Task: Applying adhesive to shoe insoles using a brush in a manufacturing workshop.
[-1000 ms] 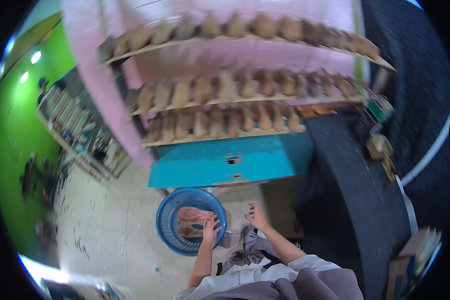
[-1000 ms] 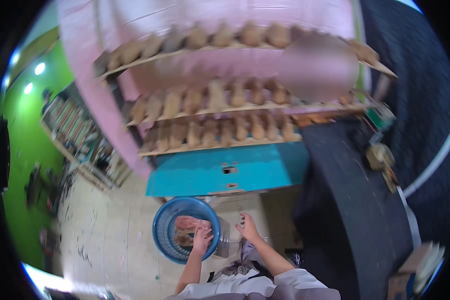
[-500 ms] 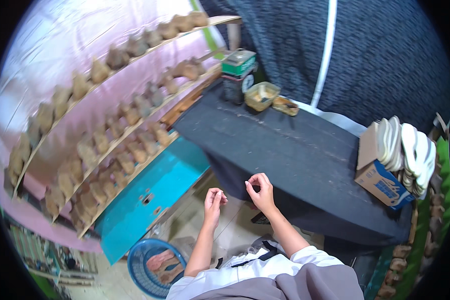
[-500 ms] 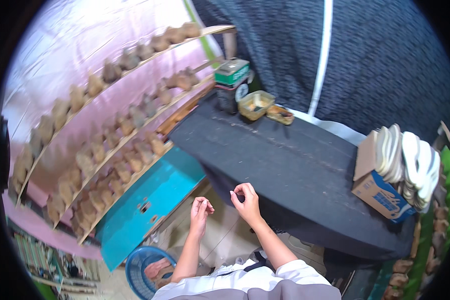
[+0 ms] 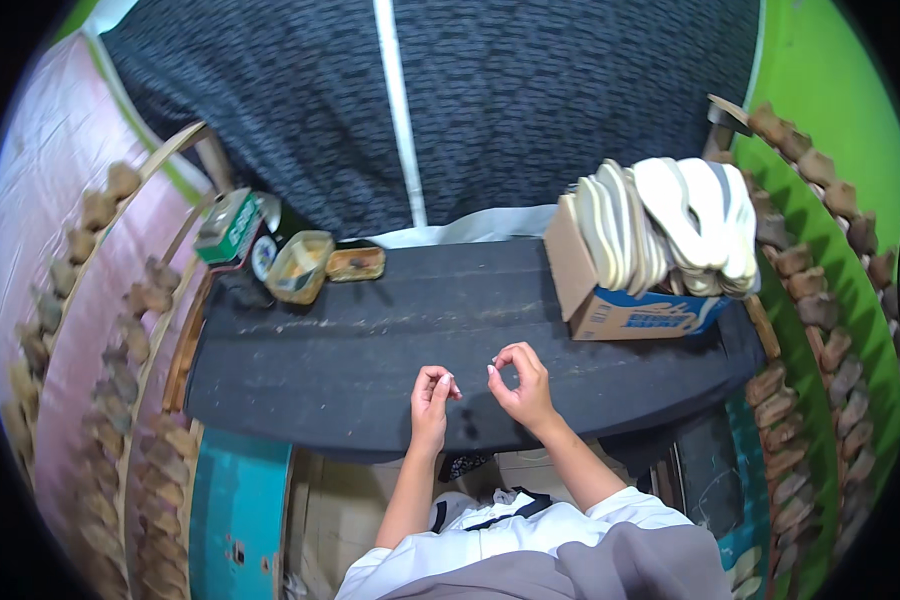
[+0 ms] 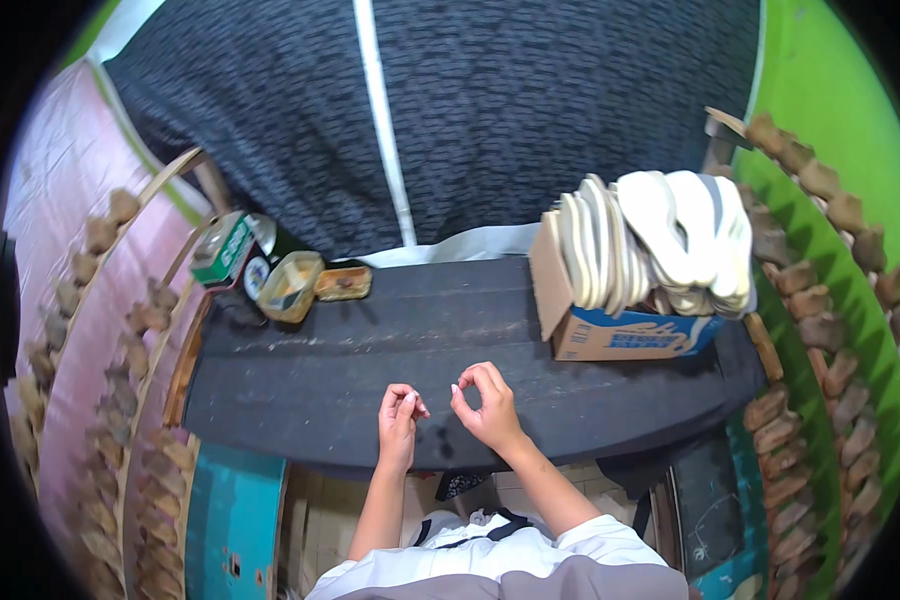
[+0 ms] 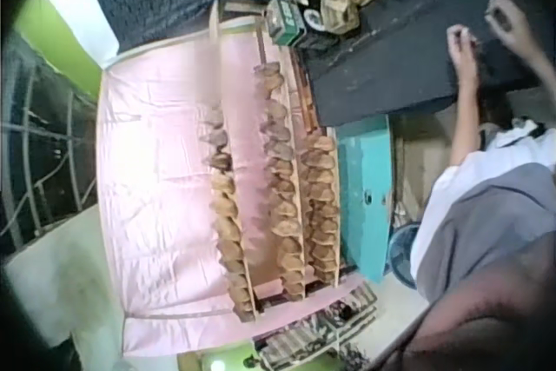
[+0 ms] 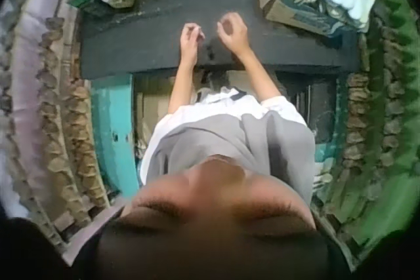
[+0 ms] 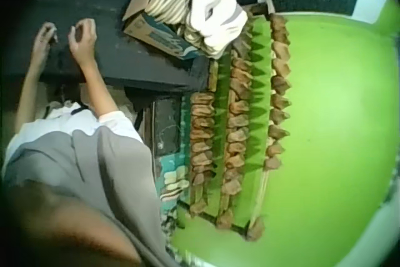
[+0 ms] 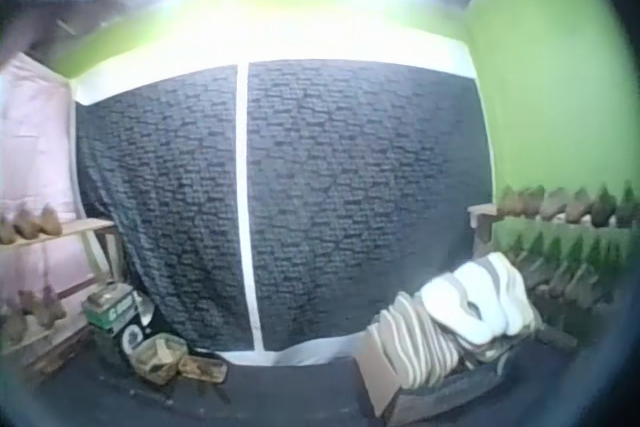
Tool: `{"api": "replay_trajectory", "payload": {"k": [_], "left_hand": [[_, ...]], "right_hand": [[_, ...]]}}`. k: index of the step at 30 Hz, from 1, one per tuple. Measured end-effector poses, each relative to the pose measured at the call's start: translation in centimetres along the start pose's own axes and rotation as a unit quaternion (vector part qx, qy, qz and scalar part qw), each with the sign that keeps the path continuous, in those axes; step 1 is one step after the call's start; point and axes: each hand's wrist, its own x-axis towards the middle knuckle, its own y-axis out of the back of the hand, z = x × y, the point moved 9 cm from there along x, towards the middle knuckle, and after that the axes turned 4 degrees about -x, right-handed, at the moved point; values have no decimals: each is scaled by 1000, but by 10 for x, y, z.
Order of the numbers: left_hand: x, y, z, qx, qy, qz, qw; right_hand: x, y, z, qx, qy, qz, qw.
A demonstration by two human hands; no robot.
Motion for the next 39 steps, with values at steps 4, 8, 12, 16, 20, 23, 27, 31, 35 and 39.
{"api": "replay_trajectory", "payload": {"k": [4, 8, 12, 16, 20, 23, 27, 31, 35, 39], "left_hand": [[21, -28, -21, -9, 39, -60, 997], [37, -49, -30, -6, 74, -101, 992], [48, -67, -32, -1, 79, -140, 987], [57, -67, -39, -1, 97, -152, 984], [63, -66, -56, 10, 128, -162, 978], [66, -73, -55, -2, 133, -184, 974], [71, -72, -52, 2, 129, -189, 973], [74, -66, -51, 5, 126, -179, 976], [73, -56, -46, 8, 124, -161, 979], [73, -43, -40, 14, 109, -137, 984]], "right_hand": [[23, 57, 4, -92, 23, 86, 992], [59, 140, 7, -297, 41, 211, 930], [97, 204, 16, -483, 17, 251, 839], [115, 226, 42, -549, -42, 219, 806], [119, 232, 64, -587, -84, 183, 784], [119, 237, 75, -596, -111, 166, 778], [125, 234, 72, -563, -113, 169, 801], [126, 238, 68, -564, -112, 178, 798], [126, 245, 50, -560, -90, 212, 796], [120, 238, 38, -410, -80, 235, 877]]}}
